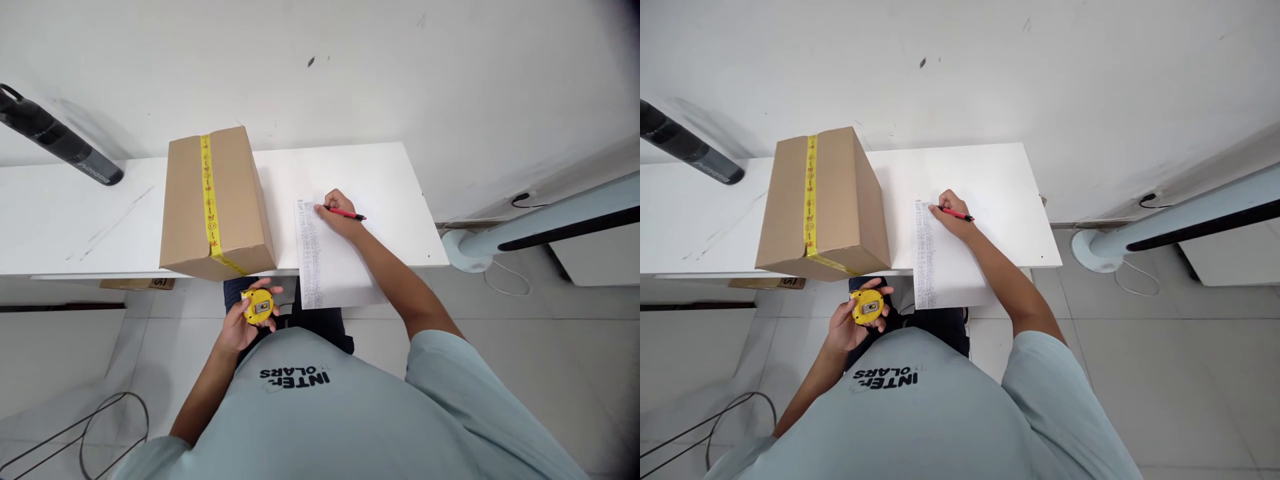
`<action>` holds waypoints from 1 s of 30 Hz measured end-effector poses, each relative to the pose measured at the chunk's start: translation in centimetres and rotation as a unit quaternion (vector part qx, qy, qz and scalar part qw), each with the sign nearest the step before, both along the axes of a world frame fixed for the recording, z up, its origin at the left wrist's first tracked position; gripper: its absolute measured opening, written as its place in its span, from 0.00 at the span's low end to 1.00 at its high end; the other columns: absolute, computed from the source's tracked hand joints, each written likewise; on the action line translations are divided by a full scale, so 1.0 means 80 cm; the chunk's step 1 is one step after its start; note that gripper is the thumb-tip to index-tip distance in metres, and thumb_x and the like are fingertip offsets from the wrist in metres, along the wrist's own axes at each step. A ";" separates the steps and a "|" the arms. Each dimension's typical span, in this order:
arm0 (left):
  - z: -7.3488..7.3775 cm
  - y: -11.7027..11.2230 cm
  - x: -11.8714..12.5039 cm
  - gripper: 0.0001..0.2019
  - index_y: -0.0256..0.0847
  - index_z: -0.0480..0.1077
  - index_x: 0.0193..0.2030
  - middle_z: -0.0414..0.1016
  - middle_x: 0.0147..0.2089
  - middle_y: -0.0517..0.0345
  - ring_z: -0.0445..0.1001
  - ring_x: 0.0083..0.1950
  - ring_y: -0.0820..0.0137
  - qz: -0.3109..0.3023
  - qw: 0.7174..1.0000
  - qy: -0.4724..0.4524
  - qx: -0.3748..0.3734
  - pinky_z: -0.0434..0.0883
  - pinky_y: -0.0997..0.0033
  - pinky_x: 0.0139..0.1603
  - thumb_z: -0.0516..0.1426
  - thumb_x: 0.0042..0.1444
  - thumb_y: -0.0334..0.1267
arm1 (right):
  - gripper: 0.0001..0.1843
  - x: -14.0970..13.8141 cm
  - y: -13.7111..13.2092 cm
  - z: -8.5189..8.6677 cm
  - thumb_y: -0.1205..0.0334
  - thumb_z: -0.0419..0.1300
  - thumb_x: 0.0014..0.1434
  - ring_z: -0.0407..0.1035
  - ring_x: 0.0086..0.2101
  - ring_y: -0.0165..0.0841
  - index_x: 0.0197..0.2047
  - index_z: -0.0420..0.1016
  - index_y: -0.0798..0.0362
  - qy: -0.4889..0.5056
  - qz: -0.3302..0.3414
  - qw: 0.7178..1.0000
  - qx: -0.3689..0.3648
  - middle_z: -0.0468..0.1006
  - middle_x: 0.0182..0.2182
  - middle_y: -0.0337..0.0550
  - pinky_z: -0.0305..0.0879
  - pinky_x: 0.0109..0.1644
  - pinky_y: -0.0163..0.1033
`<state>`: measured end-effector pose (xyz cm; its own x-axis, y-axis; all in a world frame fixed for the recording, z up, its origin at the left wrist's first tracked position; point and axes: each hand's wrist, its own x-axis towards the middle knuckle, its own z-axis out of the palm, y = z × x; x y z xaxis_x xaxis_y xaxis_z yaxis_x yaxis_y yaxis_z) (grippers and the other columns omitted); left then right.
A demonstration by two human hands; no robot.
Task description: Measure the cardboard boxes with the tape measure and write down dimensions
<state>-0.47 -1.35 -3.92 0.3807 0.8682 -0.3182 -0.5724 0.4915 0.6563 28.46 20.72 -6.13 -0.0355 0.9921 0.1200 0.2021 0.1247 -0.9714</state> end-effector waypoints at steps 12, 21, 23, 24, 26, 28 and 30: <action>-0.125 -0.048 -0.105 0.17 0.35 0.74 0.47 0.82 0.45 0.37 0.79 0.32 0.60 0.158 0.927 -0.040 -0.337 0.74 0.65 0.25 0.55 0.55 0.43 | 0.26 0.007 -0.009 0.008 0.36 0.57 0.67 0.64 0.25 0.29 0.30 0.75 0.50 -0.020 0.048 0.999 0.004 0.71 0.22 0.35 0.61 0.33 0.39; -0.164 -0.046 -0.105 0.13 0.34 0.72 0.42 0.80 0.38 0.44 0.81 0.35 0.60 0.207 0.909 -0.040 -0.360 0.83 0.51 0.43 0.54 0.59 0.43 | 0.35 0.002 -0.012 0.010 0.29 0.61 0.61 0.70 0.29 0.32 0.19 0.61 0.48 -0.049 -0.022 0.998 0.026 0.70 0.22 0.37 0.67 0.35 0.42; -0.161 -0.043 -0.104 0.14 0.34 0.72 0.41 0.78 0.37 0.45 0.79 0.32 0.63 0.198 0.911 -0.040 -0.358 0.83 0.54 0.39 0.54 0.61 0.44 | 0.34 0.003 -0.012 0.009 0.30 0.61 0.62 0.72 0.31 0.33 0.20 0.61 0.48 -0.058 -0.013 0.998 0.029 0.68 0.22 0.37 0.68 0.36 0.42; -0.159 -0.043 -0.103 0.14 0.34 0.71 0.40 0.78 0.36 0.46 0.79 0.31 0.64 0.195 0.913 -0.039 -0.357 0.83 0.55 0.38 0.54 0.61 0.45 | 0.33 0.003 -0.012 0.009 0.31 0.61 0.63 0.72 0.32 0.34 0.21 0.62 0.48 -0.062 -0.009 0.998 0.030 0.68 0.22 0.38 0.68 0.36 0.42; -0.155 -0.042 -0.100 0.14 0.35 0.71 0.39 0.77 0.36 0.48 0.78 0.31 0.65 0.190 0.915 -0.035 -0.354 0.82 0.58 0.36 0.53 0.62 0.46 | 0.31 0.003 -0.012 0.009 0.34 0.61 0.64 0.73 0.33 0.35 0.22 0.63 0.48 -0.066 -0.005 0.997 0.031 0.66 0.23 0.37 0.68 0.37 0.43; -0.152 -0.041 -0.097 0.15 0.36 0.70 0.39 0.77 0.35 0.49 0.77 0.31 0.66 0.187 0.917 -0.031 -0.352 0.82 0.61 0.35 0.53 0.63 0.47 | 0.29 0.003 -0.013 0.010 0.35 0.62 0.64 0.73 0.33 0.35 0.23 0.64 0.48 -0.067 -0.005 0.997 0.028 0.65 0.22 0.37 0.68 0.37 0.43; -0.150 -0.040 -0.096 0.15 0.36 0.70 0.39 0.76 0.35 0.49 0.77 0.31 0.66 0.187 0.917 -0.027 -0.351 0.82 0.61 0.34 0.52 0.63 0.47 | 0.29 0.002 -0.013 0.010 0.36 0.62 0.64 0.74 0.34 0.36 0.23 0.64 0.48 -0.066 -0.006 0.997 0.026 0.65 0.22 0.37 0.69 0.36 0.43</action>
<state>-8.13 -4.55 -15.94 0.1300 0.5299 -0.8381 -0.8096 0.5447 0.2189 28.63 19.71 -5.30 -0.0421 0.9851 0.1668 0.3303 0.1713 -0.9282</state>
